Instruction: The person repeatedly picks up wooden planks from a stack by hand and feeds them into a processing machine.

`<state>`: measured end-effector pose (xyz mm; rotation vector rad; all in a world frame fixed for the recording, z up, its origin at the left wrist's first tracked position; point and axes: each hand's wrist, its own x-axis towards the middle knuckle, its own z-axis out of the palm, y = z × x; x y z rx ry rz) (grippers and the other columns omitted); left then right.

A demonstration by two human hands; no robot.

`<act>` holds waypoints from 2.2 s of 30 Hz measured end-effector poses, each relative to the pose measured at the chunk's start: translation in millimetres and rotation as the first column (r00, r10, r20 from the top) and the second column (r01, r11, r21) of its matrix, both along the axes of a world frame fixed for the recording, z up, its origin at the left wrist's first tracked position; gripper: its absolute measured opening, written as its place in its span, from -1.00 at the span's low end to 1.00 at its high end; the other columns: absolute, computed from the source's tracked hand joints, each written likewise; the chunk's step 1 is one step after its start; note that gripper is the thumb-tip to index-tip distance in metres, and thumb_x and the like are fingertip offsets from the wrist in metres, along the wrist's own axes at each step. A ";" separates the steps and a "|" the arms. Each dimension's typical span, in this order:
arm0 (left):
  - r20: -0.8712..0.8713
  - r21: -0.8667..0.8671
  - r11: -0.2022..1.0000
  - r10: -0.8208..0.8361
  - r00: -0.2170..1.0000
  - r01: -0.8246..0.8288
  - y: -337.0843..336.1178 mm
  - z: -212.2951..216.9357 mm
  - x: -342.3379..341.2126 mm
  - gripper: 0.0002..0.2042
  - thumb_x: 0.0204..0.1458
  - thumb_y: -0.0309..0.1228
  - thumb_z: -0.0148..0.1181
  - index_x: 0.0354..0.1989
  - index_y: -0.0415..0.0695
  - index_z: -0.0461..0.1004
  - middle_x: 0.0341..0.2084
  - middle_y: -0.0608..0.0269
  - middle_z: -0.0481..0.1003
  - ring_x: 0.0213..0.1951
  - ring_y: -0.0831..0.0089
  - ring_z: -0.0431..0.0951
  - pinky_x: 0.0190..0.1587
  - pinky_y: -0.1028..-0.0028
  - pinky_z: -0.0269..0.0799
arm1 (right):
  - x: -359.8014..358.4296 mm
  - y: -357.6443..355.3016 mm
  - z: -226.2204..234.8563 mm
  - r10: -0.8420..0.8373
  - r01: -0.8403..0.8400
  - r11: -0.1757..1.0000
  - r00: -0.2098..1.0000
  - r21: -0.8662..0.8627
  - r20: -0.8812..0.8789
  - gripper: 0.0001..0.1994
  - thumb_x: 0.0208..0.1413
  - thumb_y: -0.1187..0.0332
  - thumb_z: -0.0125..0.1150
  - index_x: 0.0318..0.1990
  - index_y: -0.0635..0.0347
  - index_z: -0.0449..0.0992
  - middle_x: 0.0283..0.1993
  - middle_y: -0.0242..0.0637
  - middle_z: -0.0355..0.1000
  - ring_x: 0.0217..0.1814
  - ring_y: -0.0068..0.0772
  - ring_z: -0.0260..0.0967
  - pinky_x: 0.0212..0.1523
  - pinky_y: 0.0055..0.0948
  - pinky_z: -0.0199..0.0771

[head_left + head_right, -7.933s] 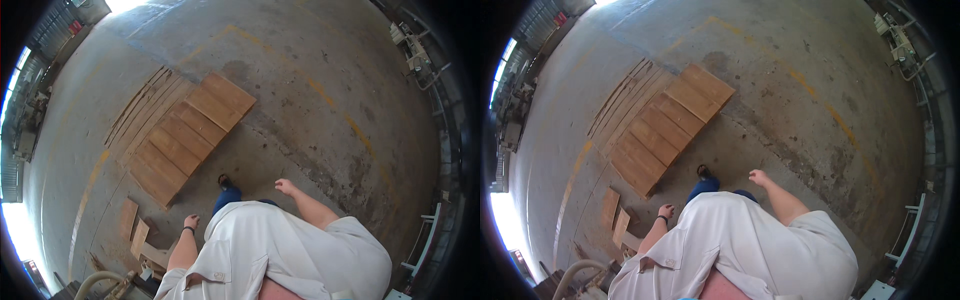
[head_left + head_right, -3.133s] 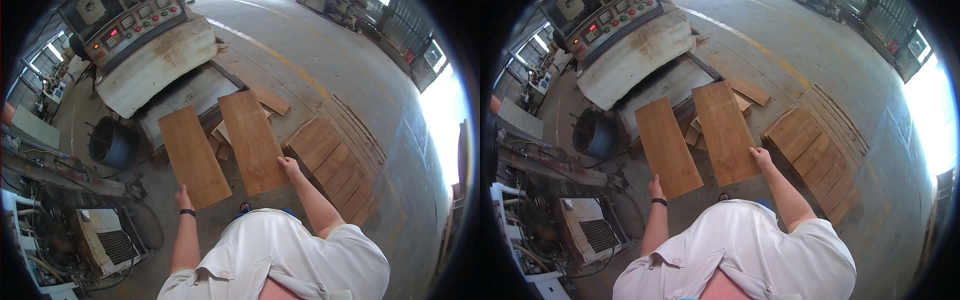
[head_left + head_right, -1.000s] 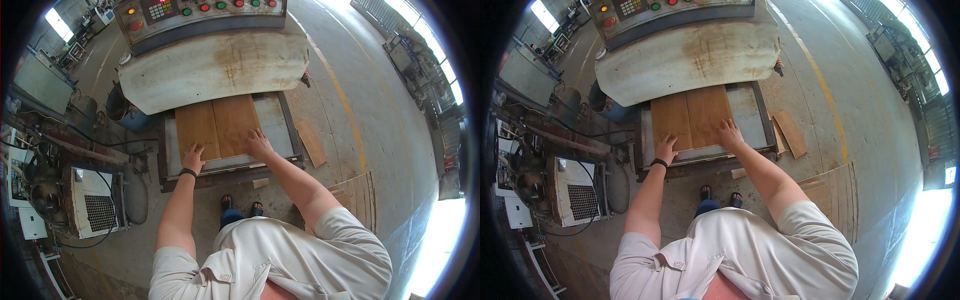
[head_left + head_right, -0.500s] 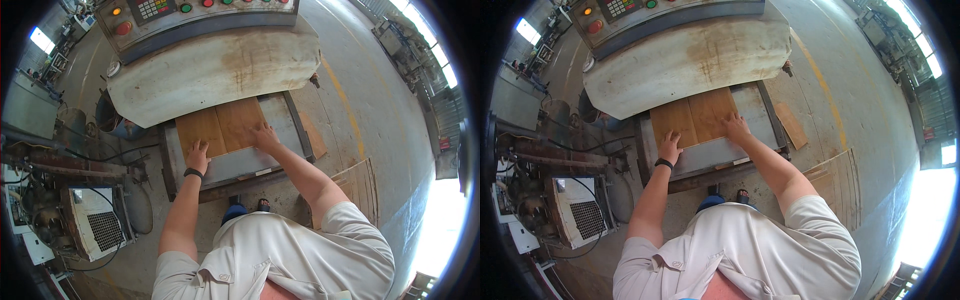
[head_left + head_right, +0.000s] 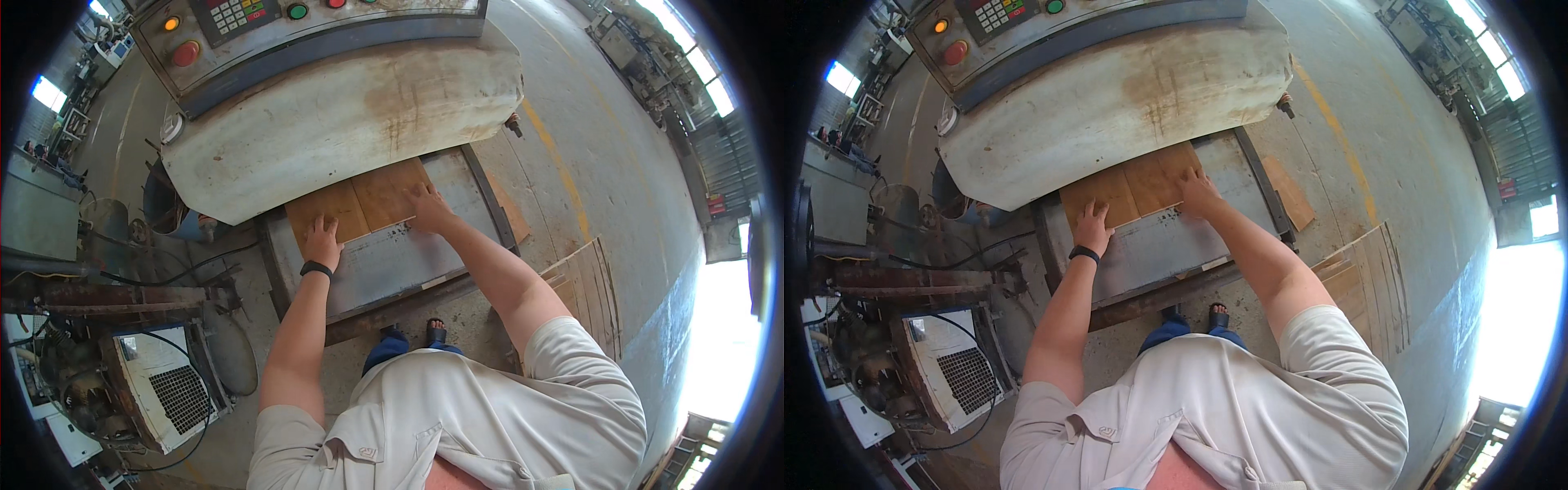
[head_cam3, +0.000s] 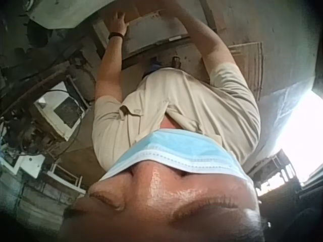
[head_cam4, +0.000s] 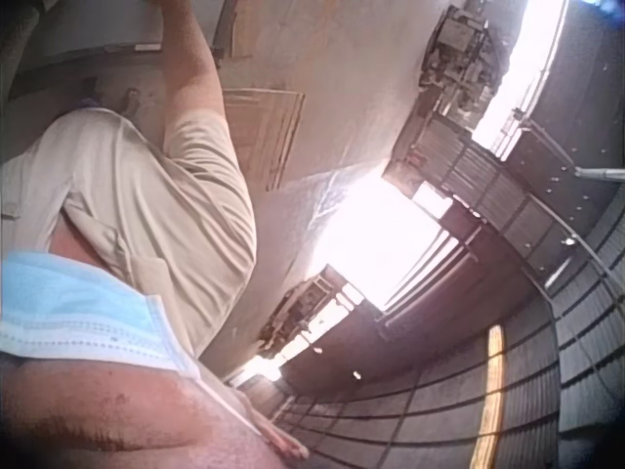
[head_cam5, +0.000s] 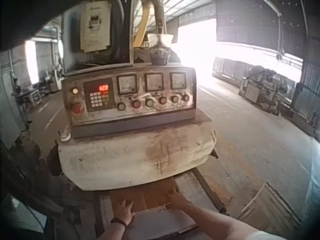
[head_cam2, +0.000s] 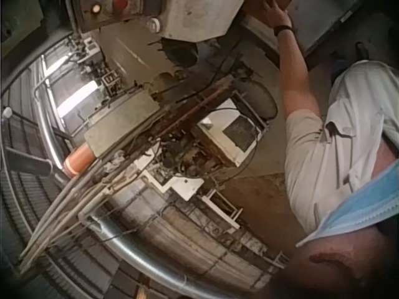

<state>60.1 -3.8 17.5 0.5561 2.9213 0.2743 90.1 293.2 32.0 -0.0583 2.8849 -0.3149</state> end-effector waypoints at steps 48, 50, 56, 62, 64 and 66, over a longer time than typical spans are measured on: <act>0.816 0.410 -0.222 -0.344 0.465 -0.885 211.0 -18.5 -16.7 -0.37 0.21 -0.36 0.13 0.38 -0.17 -0.02 0.34 -0.21 0.11 0.27 -0.12 0.31 0.21 -0.05 0.43 | 678.7 -83.2 -110.8 -0.982 0.863 -0.162 -0.092 -0.479 0.167 -0.76 0.14 0.35 0.20 -0.07 0.15 0.60 -0.24 -0.19 0.62 -0.18 -0.28 0.58 -0.10 -0.37 0.53; 0.803 0.484 -0.045 -0.374 0.464 -0.874 228.8 0.4 18.1 -0.45 0.24 -0.35 0.11 0.34 -0.18 0.07 0.29 -0.18 0.25 0.22 -0.01 0.41 0.18 0.05 0.47 | 729.4 -108.7 -136.3 -0.973 0.863 -0.203 -0.128 -0.462 0.190 -0.74 0.11 0.34 0.23 -0.06 0.15 0.60 -0.23 -0.17 0.62 -0.18 -0.26 0.58 -0.09 -0.37 0.52; 0.695 0.616 0.487 -0.705 0.138 -0.619 249.9 -21.4 252.9 -0.83 0.24 -0.36 0.12 -0.08 -0.15 0.48 -0.15 0.12 0.62 -0.09 0.26 0.63 0.04 0.31 0.57 | 889.2 -228.3 -206.2 -0.706 0.779 -0.612 -0.459 -0.139 0.540 -0.69 -0.03 0.31 0.35 -0.09 0.14 0.62 -0.36 -0.24 0.60 -0.43 -0.37 0.54 -0.30 -0.32 0.56; 0.554 0.456 0.735 -0.675 0.487 0.501 170.4 -159.3 375.5 -0.72 0.14 -0.40 0.15 -0.02 -0.24 0.54 -0.24 0.02 0.62 -0.16 0.21 0.65 -0.10 0.35 0.55 | 941.9 -296.7 -201.9 -0.567 0.734 -0.679 -0.499 -0.029 0.656 -0.72 -0.04 0.31 0.35 -0.13 0.14 0.63 -0.39 -0.27 0.60 -0.45 -0.39 0.54 -0.38 -0.35 0.55; 0.503 0.227 0.573 -0.761 0.408 0.788 133.7 -177.4 405.2 -0.69 0.08 -0.36 0.21 -0.02 -0.21 0.56 -0.16 -0.01 0.62 -0.11 0.14 0.64 -0.01 0.28 0.53 | 959.8 -309.7 -207.8 -0.539 0.721 -0.693 -0.511 -0.008 0.670 -0.72 -0.03 0.31 0.35 -0.14 0.15 0.63 -0.38 -0.27 0.60 -0.44 -0.40 0.54 -0.39 -0.35 0.55; 0.652 0.082 0.553 -0.659 0.375 0.829 102.6 -190.4 396.9 -0.67 0.05 -0.32 0.27 -0.02 -0.17 0.58 -0.10 -0.02 0.60 -0.05 0.11 0.61 0.07 0.25 0.49 | 956.8 -292.3 -213.9 -0.549 0.736 -0.676 -0.477 -0.029 0.686 -0.73 -0.03 0.31 0.35 -0.14 0.15 0.63 -0.38 -0.27 0.61 -0.44 -0.40 0.54 -0.40 -0.36 0.54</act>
